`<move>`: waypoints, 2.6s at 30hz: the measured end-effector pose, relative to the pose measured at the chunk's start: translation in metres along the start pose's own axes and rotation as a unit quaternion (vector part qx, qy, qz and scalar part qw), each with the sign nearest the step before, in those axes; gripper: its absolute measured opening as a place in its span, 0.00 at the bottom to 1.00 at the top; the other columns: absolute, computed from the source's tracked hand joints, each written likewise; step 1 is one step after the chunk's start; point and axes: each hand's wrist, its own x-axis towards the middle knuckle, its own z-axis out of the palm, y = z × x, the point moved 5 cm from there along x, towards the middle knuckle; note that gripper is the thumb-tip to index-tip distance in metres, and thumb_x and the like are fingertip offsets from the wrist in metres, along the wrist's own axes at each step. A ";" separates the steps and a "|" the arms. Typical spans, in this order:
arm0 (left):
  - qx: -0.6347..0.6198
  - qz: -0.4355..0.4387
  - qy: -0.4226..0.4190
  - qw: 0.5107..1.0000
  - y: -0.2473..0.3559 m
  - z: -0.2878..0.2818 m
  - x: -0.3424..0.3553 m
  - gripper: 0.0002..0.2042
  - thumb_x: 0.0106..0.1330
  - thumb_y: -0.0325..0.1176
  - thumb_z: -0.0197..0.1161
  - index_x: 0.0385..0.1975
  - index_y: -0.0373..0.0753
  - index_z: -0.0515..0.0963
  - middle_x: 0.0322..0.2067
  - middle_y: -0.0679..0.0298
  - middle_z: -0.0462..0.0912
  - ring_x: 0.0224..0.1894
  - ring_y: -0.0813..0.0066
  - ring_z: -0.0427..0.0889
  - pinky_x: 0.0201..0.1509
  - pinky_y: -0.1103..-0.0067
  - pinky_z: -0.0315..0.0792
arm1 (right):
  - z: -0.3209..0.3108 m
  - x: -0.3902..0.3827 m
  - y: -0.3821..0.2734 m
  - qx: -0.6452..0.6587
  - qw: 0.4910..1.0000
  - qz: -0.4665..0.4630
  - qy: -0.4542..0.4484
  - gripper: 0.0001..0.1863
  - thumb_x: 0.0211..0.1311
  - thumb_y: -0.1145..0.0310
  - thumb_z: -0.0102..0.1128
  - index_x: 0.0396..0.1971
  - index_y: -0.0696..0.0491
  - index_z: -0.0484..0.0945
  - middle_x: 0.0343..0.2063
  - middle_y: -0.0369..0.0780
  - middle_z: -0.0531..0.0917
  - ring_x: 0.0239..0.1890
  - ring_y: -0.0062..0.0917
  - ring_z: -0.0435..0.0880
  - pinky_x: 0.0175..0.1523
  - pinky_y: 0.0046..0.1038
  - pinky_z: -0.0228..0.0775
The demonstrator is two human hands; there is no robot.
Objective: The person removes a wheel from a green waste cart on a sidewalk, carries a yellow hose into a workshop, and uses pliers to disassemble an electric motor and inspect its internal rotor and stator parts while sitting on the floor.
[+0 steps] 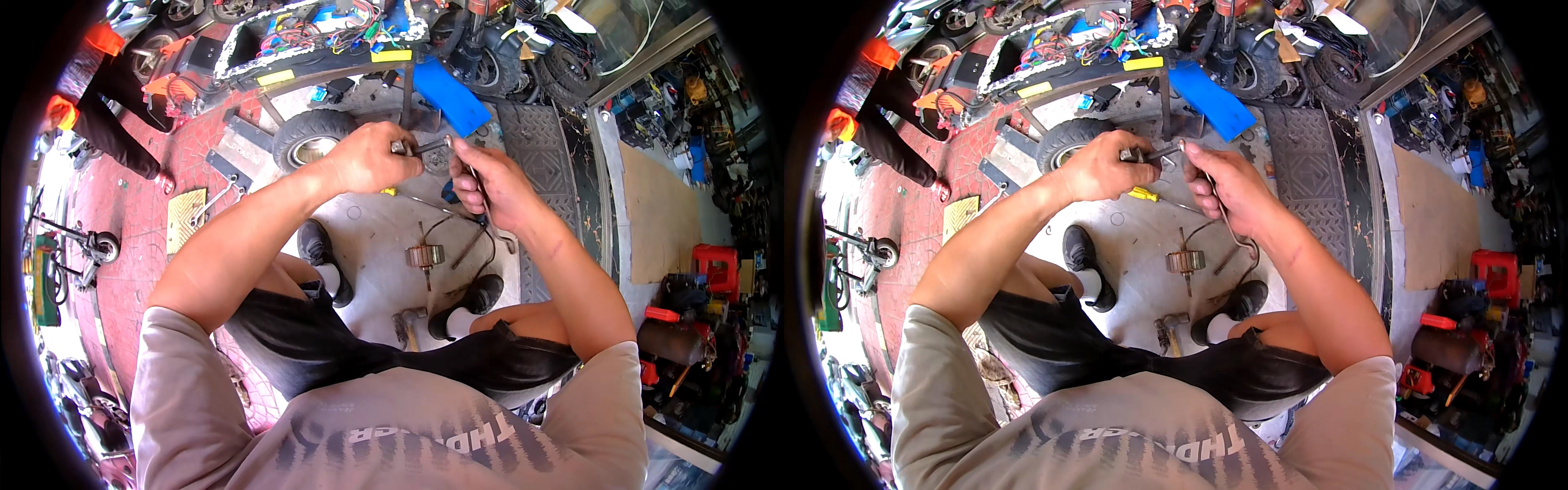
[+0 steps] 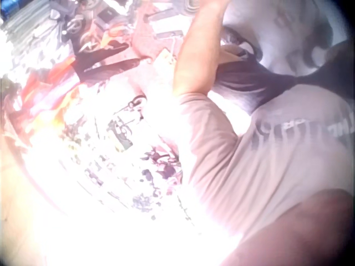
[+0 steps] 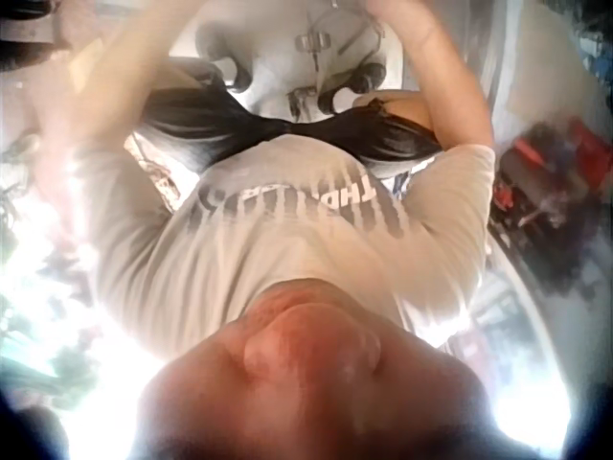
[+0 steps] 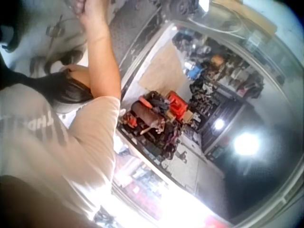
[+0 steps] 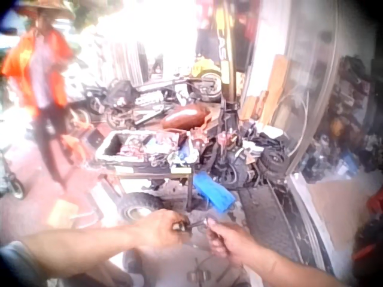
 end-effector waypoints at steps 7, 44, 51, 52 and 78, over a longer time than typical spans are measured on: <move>-0.219 -0.115 -0.072 0.966 -0.012 -0.002 0.005 0.18 0.62 0.42 0.73 0.42 0.32 0.84 0.21 0.65 0.77 0.19 0.78 0.75 0.20 0.80 0.69 | -0.013 -0.028 -0.032 -0.186 0.972 -0.115 -0.090 0.20 0.73 0.53 0.63 0.43 0.58 0.84 0.25 0.27 0.73 0.24 0.10 0.66 0.29 0.19 0.56; -0.190 -0.109 -0.329 0.919 0.016 0.042 -0.020 0.13 0.64 0.39 0.76 0.40 0.38 0.86 0.20 0.70 0.78 0.20 0.80 0.78 0.21 0.81 0.73 | -0.025 0.002 -0.067 -0.153 0.966 -0.191 0.078 0.27 0.73 0.39 0.55 0.41 0.51 0.84 0.35 0.36 0.88 0.39 0.21 0.81 0.46 0.30 0.69; -0.308 -0.135 -0.248 0.909 0.004 0.020 0.004 0.14 0.65 0.36 0.72 0.44 0.33 0.86 0.17 0.64 0.76 0.15 0.76 0.75 0.15 0.79 0.68 | 0.000 -0.091 -0.106 -0.124 0.939 -0.294 -0.132 0.44 0.71 0.22 0.24 0.22 0.49 0.70 0.35 0.51 0.90 0.26 0.18 0.74 0.36 0.26 0.66; -0.346 -0.122 -0.229 0.901 0.008 0.009 0.002 0.15 0.65 0.36 0.72 0.45 0.31 0.86 0.17 0.64 0.76 0.15 0.76 0.75 0.15 0.79 0.68 | -0.011 -0.093 -0.092 -0.090 0.956 -0.202 -0.194 0.46 0.69 0.20 0.18 0.20 0.48 0.68 0.33 0.53 0.90 0.22 0.19 0.73 0.33 0.25 0.65; -0.254 -0.185 -0.304 0.899 -0.018 0.044 0.009 0.13 0.63 0.42 0.73 0.43 0.44 0.88 0.20 0.66 0.79 0.18 0.75 0.78 0.19 0.77 0.70 | 0.012 -0.074 -0.131 -0.170 0.907 -0.376 -0.090 0.46 0.68 0.18 0.20 0.20 0.48 0.67 0.42 0.57 0.88 0.42 0.32 0.82 0.51 0.33 0.64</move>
